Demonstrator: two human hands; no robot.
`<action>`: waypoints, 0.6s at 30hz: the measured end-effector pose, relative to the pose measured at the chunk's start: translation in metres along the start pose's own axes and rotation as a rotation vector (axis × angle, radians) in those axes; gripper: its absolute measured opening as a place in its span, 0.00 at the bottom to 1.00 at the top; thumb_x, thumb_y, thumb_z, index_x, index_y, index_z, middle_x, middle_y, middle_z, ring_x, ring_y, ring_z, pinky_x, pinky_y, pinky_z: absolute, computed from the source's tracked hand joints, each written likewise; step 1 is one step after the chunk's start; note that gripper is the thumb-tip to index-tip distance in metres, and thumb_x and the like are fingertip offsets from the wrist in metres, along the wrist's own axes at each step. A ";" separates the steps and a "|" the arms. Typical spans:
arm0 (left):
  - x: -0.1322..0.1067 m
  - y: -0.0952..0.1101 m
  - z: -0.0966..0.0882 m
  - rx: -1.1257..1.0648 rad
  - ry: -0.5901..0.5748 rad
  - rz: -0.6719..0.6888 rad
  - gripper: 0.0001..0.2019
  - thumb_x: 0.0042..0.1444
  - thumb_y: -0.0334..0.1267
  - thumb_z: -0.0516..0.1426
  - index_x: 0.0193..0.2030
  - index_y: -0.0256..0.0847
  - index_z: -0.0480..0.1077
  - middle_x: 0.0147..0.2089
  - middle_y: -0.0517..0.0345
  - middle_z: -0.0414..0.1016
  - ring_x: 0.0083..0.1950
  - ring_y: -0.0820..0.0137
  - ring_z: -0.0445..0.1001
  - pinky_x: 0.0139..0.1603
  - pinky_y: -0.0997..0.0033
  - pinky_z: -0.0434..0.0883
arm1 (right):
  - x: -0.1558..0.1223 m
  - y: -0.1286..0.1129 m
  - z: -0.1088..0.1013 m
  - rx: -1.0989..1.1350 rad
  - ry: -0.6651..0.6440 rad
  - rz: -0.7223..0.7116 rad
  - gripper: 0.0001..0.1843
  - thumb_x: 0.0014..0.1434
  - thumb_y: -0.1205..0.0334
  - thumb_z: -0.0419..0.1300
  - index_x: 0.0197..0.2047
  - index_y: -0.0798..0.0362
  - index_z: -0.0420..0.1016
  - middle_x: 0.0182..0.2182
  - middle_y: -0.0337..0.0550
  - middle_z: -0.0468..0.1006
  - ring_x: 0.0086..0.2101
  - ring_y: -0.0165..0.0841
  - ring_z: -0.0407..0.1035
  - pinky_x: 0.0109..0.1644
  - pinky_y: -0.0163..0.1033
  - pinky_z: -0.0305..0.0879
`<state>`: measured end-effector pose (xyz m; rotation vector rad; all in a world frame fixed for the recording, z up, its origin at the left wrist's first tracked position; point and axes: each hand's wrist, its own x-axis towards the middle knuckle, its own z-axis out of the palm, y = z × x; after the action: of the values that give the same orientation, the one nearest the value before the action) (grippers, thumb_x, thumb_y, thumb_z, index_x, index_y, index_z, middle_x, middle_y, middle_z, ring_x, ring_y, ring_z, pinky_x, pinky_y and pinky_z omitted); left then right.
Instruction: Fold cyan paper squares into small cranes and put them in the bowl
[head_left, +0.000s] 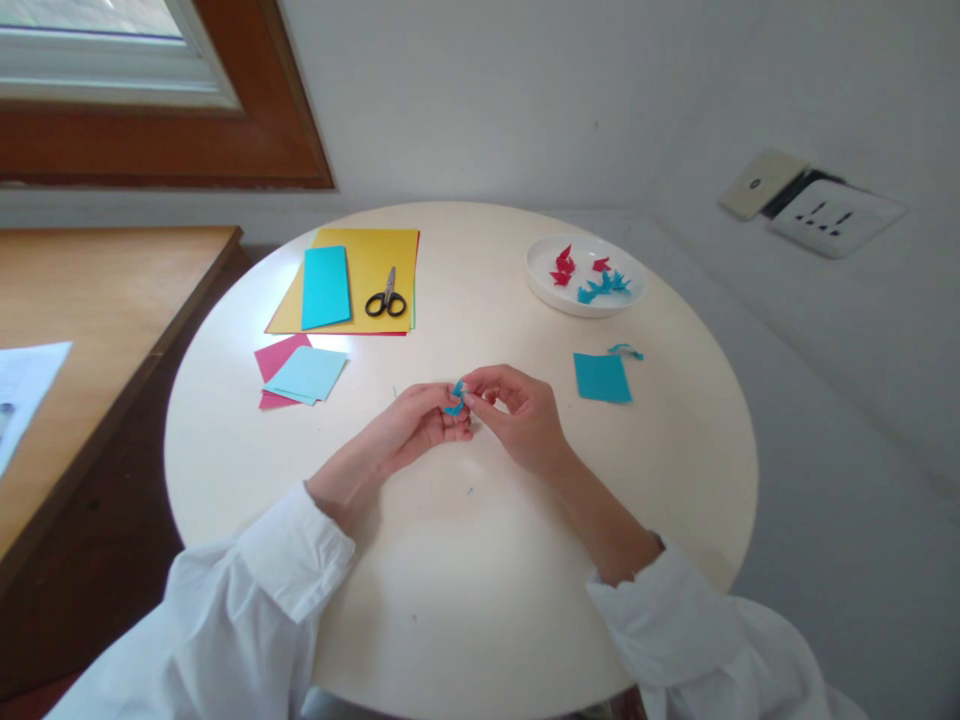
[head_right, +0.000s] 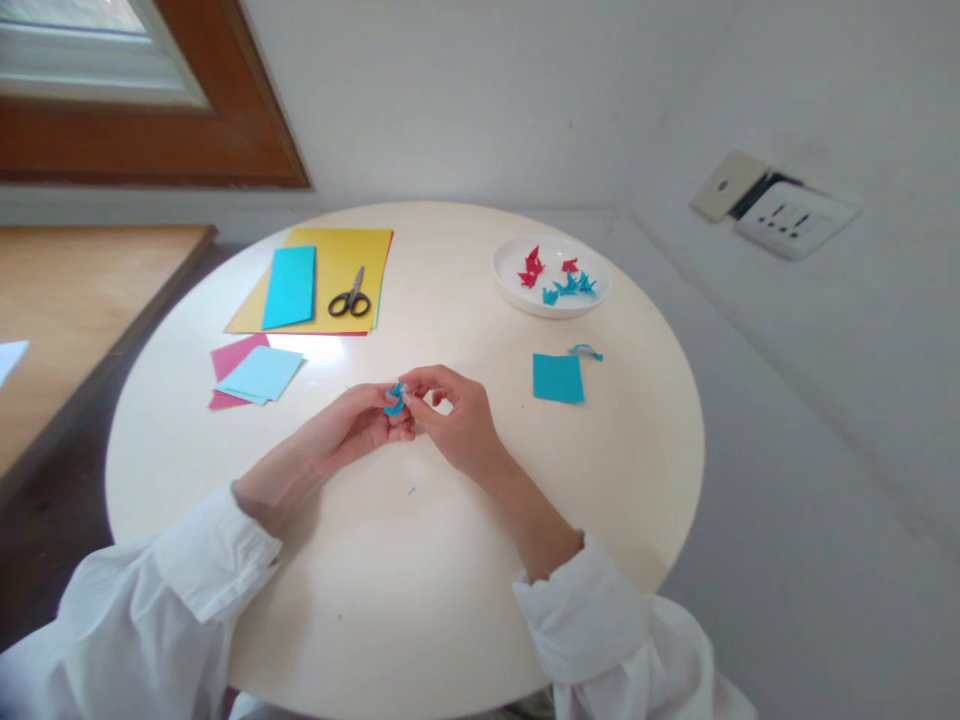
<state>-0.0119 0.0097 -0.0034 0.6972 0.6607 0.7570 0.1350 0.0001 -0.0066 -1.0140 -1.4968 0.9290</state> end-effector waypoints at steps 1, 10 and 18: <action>0.000 0.000 0.000 0.004 0.000 0.006 0.02 0.46 0.29 0.57 0.27 0.32 0.70 0.25 0.59 0.67 0.28 0.76 0.67 0.33 0.74 0.69 | 0.000 0.000 0.000 -0.002 0.002 0.000 0.06 0.48 0.67 0.60 0.32 0.51 0.75 0.28 0.39 0.77 0.30 0.30 0.71 0.33 0.36 0.64; 0.000 0.001 -0.001 0.036 0.017 0.058 0.05 0.48 0.32 0.60 0.33 0.33 0.71 0.29 0.56 0.71 0.30 0.75 0.71 0.38 0.71 0.71 | 0.001 -0.001 -0.002 -0.013 0.029 0.023 0.04 0.49 0.66 0.60 0.31 0.51 0.75 0.28 0.39 0.78 0.29 0.30 0.70 0.33 0.37 0.65; -0.001 0.001 -0.002 0.045 0.013 0.043 0.04 0.47 0.30 0.59 0.31 0.33 0.73 0.30 0.56 0.72 0.33 0.73 0.72 0.43 0.65 0.73 | -0.001 -0.001 -0.001 -0.035 0.021 -0.027 0.06 0.49 0.69 0.58 0.31 0.51 0.75 0.29 0.39 0.78 0.30 0.30 0.70 0.34 0.37 0.64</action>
<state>-0.0146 0.0100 -0.0031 0.7499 0.6776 0.7889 0.1360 -0.0009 -0.0058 -1.0235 -1.5104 0.8727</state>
